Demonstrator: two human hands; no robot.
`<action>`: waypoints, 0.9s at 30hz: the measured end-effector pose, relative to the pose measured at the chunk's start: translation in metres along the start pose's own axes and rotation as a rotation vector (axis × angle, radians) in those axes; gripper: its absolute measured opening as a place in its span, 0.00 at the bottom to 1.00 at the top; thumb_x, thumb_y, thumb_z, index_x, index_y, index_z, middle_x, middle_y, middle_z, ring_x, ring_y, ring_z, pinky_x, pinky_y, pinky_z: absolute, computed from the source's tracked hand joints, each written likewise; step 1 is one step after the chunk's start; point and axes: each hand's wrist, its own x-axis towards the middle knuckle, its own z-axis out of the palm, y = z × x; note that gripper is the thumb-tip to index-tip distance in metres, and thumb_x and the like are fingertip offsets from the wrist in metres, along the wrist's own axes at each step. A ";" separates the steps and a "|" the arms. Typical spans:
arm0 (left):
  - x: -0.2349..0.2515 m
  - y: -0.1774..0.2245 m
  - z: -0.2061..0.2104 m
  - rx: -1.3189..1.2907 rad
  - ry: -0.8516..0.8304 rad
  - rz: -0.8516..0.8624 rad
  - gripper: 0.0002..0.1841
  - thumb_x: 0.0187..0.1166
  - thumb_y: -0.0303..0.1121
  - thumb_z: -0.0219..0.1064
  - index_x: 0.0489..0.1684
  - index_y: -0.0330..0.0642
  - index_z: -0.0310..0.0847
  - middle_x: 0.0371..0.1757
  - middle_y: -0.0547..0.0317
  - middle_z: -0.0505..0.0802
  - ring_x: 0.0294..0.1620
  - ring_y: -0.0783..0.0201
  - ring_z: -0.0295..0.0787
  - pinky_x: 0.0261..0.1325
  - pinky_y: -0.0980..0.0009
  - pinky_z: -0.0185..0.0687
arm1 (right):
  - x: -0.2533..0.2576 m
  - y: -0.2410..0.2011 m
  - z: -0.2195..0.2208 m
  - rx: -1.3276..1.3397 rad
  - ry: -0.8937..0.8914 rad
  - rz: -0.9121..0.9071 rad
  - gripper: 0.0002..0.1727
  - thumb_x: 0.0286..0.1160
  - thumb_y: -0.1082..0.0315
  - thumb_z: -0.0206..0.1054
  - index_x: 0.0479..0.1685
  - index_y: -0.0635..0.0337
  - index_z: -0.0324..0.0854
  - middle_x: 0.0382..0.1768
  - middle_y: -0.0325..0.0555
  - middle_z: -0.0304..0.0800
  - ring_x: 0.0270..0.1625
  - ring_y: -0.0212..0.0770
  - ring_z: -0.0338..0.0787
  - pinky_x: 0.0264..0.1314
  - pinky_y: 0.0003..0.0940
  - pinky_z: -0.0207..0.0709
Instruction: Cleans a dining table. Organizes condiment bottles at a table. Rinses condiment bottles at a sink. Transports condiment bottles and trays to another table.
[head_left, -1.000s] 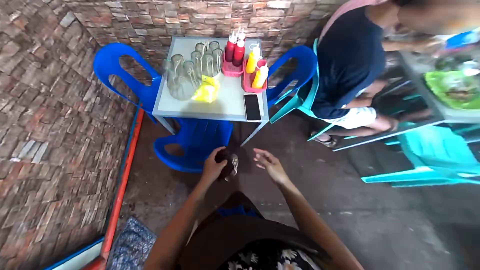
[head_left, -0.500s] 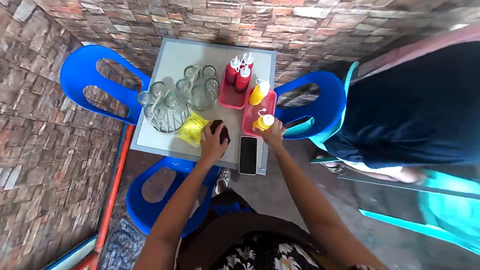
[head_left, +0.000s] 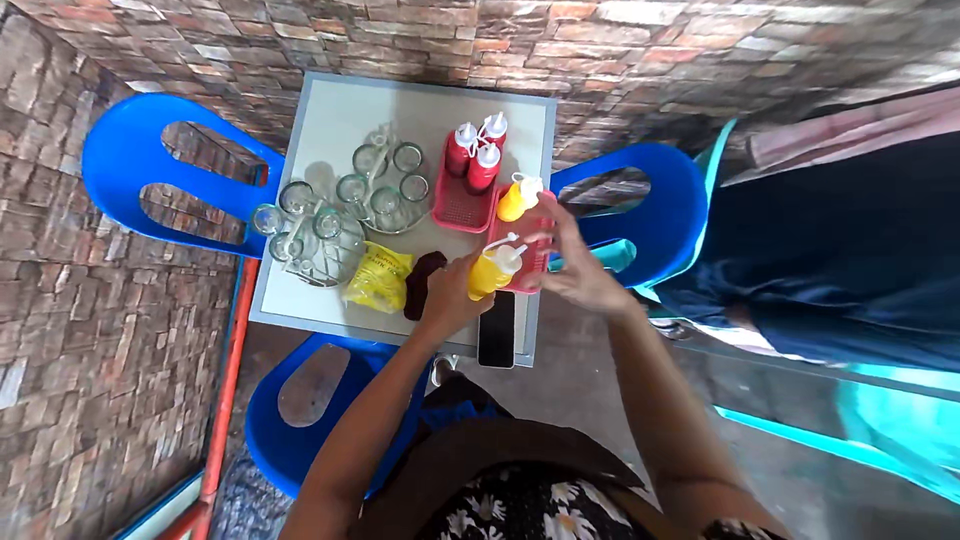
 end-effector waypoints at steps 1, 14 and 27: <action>-0.005 -0.001 -0.001 0.014 -0.015 -0.008 0.38 0.69 0.43 0.78 0.81 0.38 0.73 0.68 0.41 0.89 0.71 0.44 0.84 0.79 0.38 0.67 | 0.000 -0.010 -0.004 -0.063 0.002 -0.079 0.54 0.59 0.51 0.83 0.89 0.56 0.59 0.82 0.53 0.69 0.72 0.44 0.80 0.65 0.41 0.82; -0.069 0.008 -0.008 -0.121 -0.078 0.140 0.39 0.59 0.32 0.82 0.75 0.24 0.74 0.67 0.29 0.86 0.71 0.38 0.83 0.76 0.44 0.74 | -0.085 -0.070 0.035 -0.440 0.161 -0.319 0.21 0.73 0.67 0.75 0.67 0.56 0.86 0.56 0.50 0.90 0.57 0.42 0.91 0.62 0.41 0.87; -0.156 -0.014 -0.005 -0.286 -0.238 0.372 0.39 0.50 0.26 0.80 0.70 0.25 0.76 0.61 0.36 0.89 0.64 0.49 0.88 0.69 0.51 0.83 | -0.199 -0.118 0.117 -0.326 0.298 -0.237 0.10 0.79 0.71 0.69 0.50 0.65 0.93 0.48 0.48 0.97 0.52 0.35 0.95 0.62 0.31 0.86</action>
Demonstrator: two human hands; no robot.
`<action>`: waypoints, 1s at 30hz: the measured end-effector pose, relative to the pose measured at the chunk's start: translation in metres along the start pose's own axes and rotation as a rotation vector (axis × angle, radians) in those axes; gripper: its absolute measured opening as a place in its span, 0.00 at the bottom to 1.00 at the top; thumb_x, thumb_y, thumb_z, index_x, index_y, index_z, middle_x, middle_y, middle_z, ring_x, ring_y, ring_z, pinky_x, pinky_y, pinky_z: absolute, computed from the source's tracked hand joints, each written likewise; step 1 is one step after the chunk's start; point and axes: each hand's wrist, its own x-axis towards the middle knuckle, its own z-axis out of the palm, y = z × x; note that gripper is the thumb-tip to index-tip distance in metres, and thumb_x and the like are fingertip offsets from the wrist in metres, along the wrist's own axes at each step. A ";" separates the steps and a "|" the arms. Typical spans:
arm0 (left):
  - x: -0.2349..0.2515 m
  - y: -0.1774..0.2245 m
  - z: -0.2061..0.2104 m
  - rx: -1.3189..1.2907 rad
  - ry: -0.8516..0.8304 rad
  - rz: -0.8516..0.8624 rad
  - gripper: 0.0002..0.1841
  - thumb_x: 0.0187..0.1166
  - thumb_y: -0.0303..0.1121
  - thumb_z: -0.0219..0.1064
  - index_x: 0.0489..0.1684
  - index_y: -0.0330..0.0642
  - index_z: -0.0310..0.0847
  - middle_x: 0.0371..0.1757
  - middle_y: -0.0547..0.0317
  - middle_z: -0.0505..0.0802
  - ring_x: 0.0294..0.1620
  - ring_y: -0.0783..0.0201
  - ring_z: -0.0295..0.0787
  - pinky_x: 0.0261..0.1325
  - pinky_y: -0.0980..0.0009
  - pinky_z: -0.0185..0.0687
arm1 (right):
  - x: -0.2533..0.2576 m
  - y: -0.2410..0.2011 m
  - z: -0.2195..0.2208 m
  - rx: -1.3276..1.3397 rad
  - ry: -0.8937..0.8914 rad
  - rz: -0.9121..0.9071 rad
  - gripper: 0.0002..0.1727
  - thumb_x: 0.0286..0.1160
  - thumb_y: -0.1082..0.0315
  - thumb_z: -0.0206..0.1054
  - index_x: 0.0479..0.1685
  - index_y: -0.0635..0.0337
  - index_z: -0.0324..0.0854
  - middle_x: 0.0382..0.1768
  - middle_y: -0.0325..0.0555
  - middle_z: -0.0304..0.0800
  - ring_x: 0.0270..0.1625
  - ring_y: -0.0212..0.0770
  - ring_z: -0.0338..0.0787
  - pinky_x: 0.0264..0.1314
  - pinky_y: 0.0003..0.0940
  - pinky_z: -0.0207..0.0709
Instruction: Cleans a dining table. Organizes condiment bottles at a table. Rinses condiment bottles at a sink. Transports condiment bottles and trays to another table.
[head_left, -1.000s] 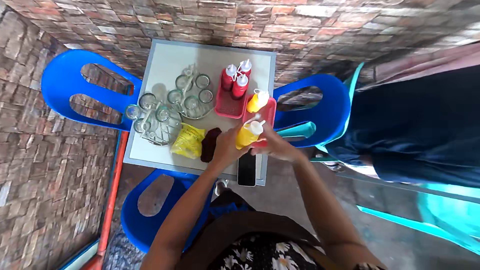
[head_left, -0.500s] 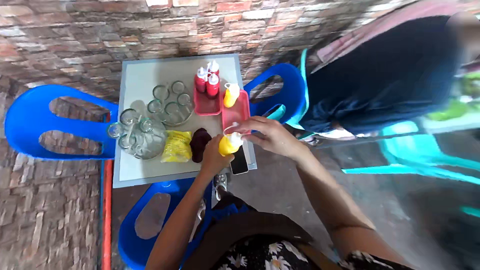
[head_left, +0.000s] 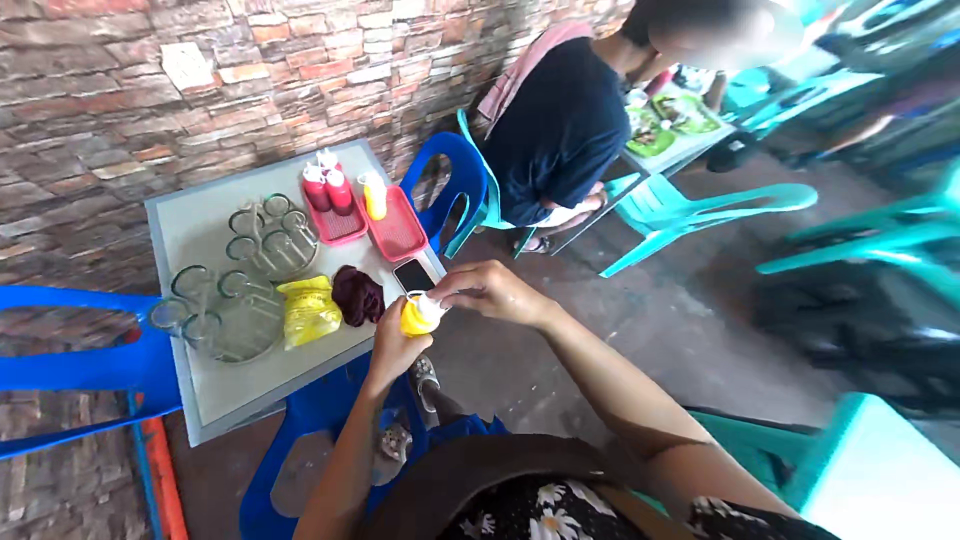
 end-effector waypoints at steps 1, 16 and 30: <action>-0.002 0.001 0.003 0.000 -0.027 0.020 0.38 0.50 0.26 0.81 0.69 0.25 0.77 0.60 0.36 0.90 0.64 0.49 0.88 0.69 0.51 0.83 | -0.009 -0.002 0.000 0.011 0.010 0.020 0.10 0.79 0.71 0.69 0.48 0.65 0.93 0.47 0.48 0.97 0.50 0.34 0.95 0.61 0.30 0.86; -0.037 -0.003 0.009 0.011 -0.180 -0.144 0.40 0.45 0.19 0.83 0.70 0.27 0.79 0.66 0.34 0.87 0.69 0.43 0.84 0.72 0.46 0.77 | -0.045 0.008 0.037 0.213 -0.014 0.149 0.07 0.75 0.73 0.70 0.42 0.66 0.94 0.42 0.42 0.99 0.47 0.24 0.95 0.59 0.23 0.88; 0.124 -0.072 -0.017 -0.055 0.543 -0.382 0.40 0.55 0.37 0.89 0.73 0.37 0.81 0.73 0.32 0.81 0.77 0.41 0.75 0.80 0.51 0.72 | 0.196 0.191 -0.029 0.047 -0.119 0.339 0.14 0.83 0.67 0.67 0.61 0.64 0.88 0.58 0.57 0.92 0.58 0.51 0.92 0.65 0.52 0.84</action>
